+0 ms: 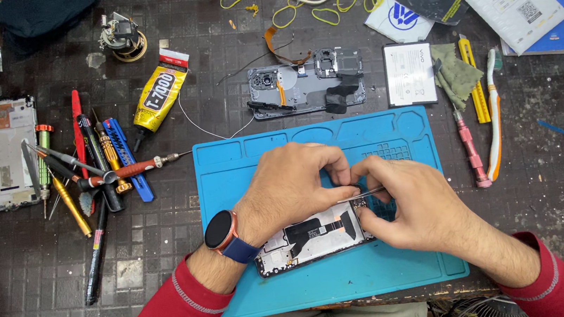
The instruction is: The person reassembles a disassembled smartphone on a blue work mat. They place a battery into the chassis, then use tweezers to position and press down small components and connectors near the top edge of the phone.
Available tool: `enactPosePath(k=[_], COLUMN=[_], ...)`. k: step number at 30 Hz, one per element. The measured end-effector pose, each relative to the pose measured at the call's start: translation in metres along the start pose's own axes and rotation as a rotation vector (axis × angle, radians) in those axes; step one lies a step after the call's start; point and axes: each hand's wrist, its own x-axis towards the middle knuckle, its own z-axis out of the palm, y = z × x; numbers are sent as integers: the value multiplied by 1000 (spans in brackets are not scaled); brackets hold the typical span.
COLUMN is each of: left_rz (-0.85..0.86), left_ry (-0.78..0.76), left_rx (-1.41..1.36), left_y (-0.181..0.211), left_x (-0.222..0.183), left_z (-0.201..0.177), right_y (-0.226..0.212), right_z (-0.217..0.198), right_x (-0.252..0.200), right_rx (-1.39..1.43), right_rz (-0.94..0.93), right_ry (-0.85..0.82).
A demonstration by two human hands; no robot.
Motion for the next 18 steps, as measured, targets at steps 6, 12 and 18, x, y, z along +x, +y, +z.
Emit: enactPosePath(k=[6,12,18], left_rz=[-81,-61,35], left_ry=[-10,-10,-113], left_rx=[-75,-19,-39], left_y=[1,7,8], left_x=[-3,0,0], left_z=[-1,-3,-15], right_y=[-1,0,21], right_z=[-4,-4,-17], right_x=[0,-2,-6], right_rx=[19,23,278], right_rz=[23,-15,-61], right_ry=[-44,-23,60])
